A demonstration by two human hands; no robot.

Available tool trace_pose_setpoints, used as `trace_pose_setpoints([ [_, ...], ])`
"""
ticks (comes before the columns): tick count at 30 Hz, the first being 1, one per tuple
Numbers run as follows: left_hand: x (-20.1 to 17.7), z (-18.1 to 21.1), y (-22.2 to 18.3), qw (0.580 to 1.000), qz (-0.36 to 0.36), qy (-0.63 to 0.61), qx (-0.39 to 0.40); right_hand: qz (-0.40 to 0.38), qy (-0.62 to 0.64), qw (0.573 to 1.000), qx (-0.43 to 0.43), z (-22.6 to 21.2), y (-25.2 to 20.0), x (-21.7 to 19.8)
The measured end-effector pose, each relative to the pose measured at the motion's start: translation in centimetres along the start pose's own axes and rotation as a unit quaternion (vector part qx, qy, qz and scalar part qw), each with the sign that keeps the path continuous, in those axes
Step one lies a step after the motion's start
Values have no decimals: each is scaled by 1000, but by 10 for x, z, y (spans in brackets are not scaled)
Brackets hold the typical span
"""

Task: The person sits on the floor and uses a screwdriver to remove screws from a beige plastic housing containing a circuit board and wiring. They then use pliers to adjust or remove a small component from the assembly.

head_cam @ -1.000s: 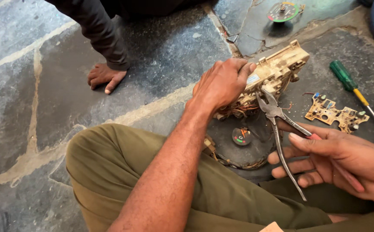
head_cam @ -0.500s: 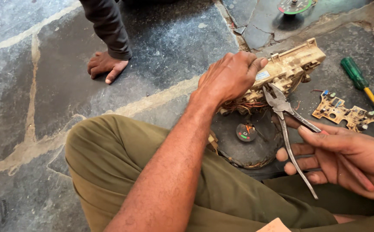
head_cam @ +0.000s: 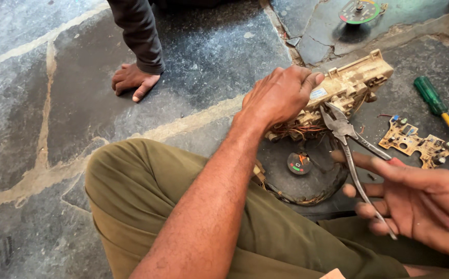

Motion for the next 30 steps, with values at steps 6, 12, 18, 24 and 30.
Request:
trace_pose_setpoints([
  [6, 4, 0, 0, 1000, 9, 1, 14, -1, 22, 1000, 20, 5, -1, 0],
  [12, 4, 1, -1, 999, 17, -3, 28, 169, -61, 982, 62, 18, -1, -9],
  [18, 6, 2, -4, 1000, 2, 10, 11, 324, -274, 900, 101, 28, 2, -22],
  [24, 4, 1, -1, 999, 11, 1, 34, 320, -159, 922, 150, -1, 1, 23],
  [30, 3, 0, -2, 999, 21, -1, 35, 186, -67, 975, 98, -15, 4, 50],
])
Point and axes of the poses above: each hand's wrist, its own y-axis towards the middle knuckle, its own x-axis out of the palm, z = x × y, the point moved 2 cm from there along y, towards the middle knuckle, and after that the axes turned 12 degrees about -y, right-handed, at the moved point
